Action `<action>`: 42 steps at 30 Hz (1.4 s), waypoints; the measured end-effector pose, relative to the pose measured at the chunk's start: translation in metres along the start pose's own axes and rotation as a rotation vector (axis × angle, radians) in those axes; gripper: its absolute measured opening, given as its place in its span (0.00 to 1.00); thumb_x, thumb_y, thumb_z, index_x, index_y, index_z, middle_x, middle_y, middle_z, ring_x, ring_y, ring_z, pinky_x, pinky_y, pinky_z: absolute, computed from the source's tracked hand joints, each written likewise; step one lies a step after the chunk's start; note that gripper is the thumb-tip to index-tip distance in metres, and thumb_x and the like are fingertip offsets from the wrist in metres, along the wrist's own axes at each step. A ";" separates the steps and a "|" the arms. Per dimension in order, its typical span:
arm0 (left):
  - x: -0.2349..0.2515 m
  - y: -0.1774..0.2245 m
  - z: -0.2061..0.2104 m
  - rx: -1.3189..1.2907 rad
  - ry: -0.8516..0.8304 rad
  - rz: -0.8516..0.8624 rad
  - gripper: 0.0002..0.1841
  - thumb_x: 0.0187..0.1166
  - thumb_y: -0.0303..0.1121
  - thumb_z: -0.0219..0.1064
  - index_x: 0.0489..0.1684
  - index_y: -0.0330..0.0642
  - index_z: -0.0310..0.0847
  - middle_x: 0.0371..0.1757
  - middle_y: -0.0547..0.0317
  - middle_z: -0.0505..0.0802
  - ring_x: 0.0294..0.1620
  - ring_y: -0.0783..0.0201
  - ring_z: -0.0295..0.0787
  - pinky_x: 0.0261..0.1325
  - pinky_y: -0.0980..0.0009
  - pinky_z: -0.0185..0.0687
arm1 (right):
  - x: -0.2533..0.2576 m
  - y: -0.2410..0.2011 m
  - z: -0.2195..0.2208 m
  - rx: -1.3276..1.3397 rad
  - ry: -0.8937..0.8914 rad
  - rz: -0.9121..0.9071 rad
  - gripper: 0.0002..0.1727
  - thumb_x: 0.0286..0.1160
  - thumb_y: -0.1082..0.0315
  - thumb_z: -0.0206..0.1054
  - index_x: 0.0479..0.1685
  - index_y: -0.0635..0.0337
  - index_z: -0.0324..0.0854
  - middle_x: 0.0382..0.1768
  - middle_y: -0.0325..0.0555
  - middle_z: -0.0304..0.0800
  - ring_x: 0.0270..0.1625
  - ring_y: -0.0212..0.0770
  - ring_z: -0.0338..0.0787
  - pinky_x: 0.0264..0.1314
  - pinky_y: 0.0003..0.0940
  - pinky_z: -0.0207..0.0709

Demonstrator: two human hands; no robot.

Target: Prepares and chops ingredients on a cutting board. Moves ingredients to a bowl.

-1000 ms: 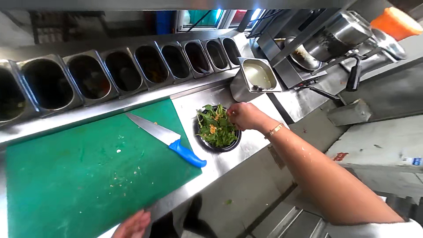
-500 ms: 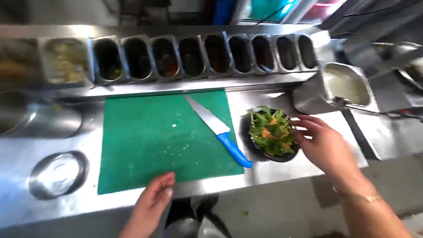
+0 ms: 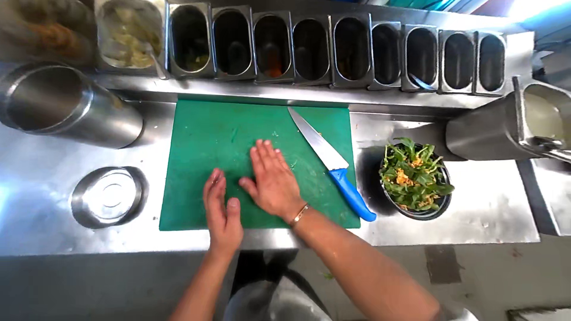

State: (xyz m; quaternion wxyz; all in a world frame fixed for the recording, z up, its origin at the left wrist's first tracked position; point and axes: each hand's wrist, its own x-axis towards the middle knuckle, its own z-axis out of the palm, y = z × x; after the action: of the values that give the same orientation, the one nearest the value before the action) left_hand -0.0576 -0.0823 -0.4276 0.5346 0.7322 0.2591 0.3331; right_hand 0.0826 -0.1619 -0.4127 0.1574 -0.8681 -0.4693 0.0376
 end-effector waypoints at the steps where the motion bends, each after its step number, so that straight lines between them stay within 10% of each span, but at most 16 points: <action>1: 0.001 0.000 0.000 -0.035 0.015 0.004 0.29 0.91 0.53 0.51 0.84 0.46 0.66 0.89 0.52 0.67 0.89 0.53 0.63 0.87 0.53 0.67 | -0.010 -0.006 0.001 0.008 -0.027 -0.103 0.42 0.87 0.36 0.45 0.87 0.60 0.67 0.92 0.53 0.59 0.95 0.53 0.55 0.95 0.56 0.49; 8: -0.002 -0.002 -0.001 0.045 0.020 -0.033 0.31 0.90 0.51 0.50 0.77 0.32 0.70 0.82 0.43 0.74 0.86 0.52 0.67 0.86 0.53 0.66 | -0.102 0.033 -0.028 -0.095 -0.106 -0.492 0.21 0.87 0.70 0.54 0.74 0.54 0.81 0.75 0.42 0.84 0.82 0.43 0.78 0.85 0.40 0.70; 16: 0.000 0.003 0.010 0.234 -0.061 -0.043 0.26 0.87 0.46 0.53 0.68 0.30 0.78 0.70 0.40 0.85 0.76 0.53 0.79 0.77 0.57 0.77 | -0.111 0.056 -0.072 -0.090 -0.292 -0.444 0.08 0.80 0.75 0.59 0.37 0.59 0.84 0.43 0.50 0.86 0.47 0.50 0.90 0.37 0.41 0.87; 21: 0.014 0.016 0.038 0.427 -0.173 0.093 0.22 0.83 0.43 0.58 0.62 0.35 0.85 0.68 0.42 0.87 0.79 0.43 0.76 0.82 0.45 0.67 | -0.095 0.062 -0.085 0.219 -0.407 -0.106 0.08 0.77 0.71 0.63 0.44 0.61 0.87 0.46 0.55 0.90 0.53 0.55 0.91 0.54 0.51 0.86; 24: 0.041 0.048 0.086 0.473 -0.526 0.232 0.17 0.81 0.33 0.60 0.65 0.43 0.87 0.68 0.51 0.89 0.75 0.50 0.81 0.75 0.48 0.78 | -0.111 0.093 -0.134 0.337 0.103 0.207 0.07 0.69 0.70 0.68 0.37 0.53 0.92 0.40 0.40 0.92 0.42 0.36 0.92 0.46 0.39 0.90; 27: 0.050 0.083 0.150 0.569 -1.063 0.510 0.30 0.70 0.23 0.70 0.75 0.59 0.81 0.82 0.57 0.79 0.89 0.48 0.62 0.90 0.41 0.55 | -0.133 0.149 -0.179 0.084 0.504 0.442 0.08 0.68 0.71 0.65 0.39 0.62 0.89 0.44 0.49 0.92 0.43 0.43 0.91 0.44 0.45 0.88; 29: 0.044 0.087 0.184 0.649 -1.237 0.698 0.30 0.73 0.25 0.71 0.75 0.64 0.81 0.80 0.60 0.81 0.90 0.47 0.61 0.91 0.36 0.43 | -0.134 0.182 -0.182 -0.026 0.415 0.597 0.10 0.71 0.76 0.66 0.45 0.63 0.90 0.58 0.57 0.88 0.56 0.55 0.89 0.56 0.57 0.85; 31: 0.045 0.085 0.206 0.665 -1.258 0.818 0.19 0.76 0.25 0.69 0.63 0.57 0.88 0.67 0.59 0.89 0.78 0.49 0.76 0.89 0.34 0.48 | -0.119 0.189 -0.183 -0.071 0.322 0.635 0.12 0.70 0.76 0.68 0.48 0.57 0.93 0.68 0.56 0.85 0.69 0.61 0.84 0.66 0.65 0.80; 35: 0.037 0.079 0.202 0.623 -1.138 0.972 0.06 0.79 0.30 0.67 0.43 0.51 0.90 0.53 0.59 0.92 0.64 0.55 0.86 0.83 0.43 0.67 | -0.058 0.159 -0.170 0.040 0.234 0.473 0.11 0.73 0.73 0.66 0.47 0.54 0.93 0.50 0.50 0.92 0.54 0.51 0.91 0.56 0.55 0.86; 40: 0.026 0.061 0.122 0.585 -0.815 1.006 0.06 0.75 0.30 0.67 0.31 0.55 0.84 0.38 0.60 0.91 0.47 0.55 0.91 0.68 0.47 0.82 | 0.016 0.153 -0.114 0.057 -0.135 0.233 0.17 0.76 0.72 0.66 0.61 0.50 0.91 0.70 0.45 0.86 0.74 0.53 0.82 0.74 0.52 0.79; 42: 0.042 0.043 0.079 0.607 -0.875 0.964 0.05 0.71 0.29 0.69 0.30 0.54 0.86 0.38 0.56 0.91 0.47 0.50 0.91 0.70 0.42 0.80 | 0.027 0.131 -0.103 -0.015 -0.179 0.173 0.13 0.75 0.72 0.67 0.52 0.52 0.92 0.68 0.45 0.87 0.71 0.54 0.82 0.66 0.52 0.83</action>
State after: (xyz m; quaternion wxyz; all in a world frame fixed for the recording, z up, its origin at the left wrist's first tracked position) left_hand 0.0308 -0.1126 -0.3937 0.1556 0.9480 -0.2497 0.1213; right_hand 0.2249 -0.2305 -0.3534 0.1044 -0.8997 -0.4051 0.1248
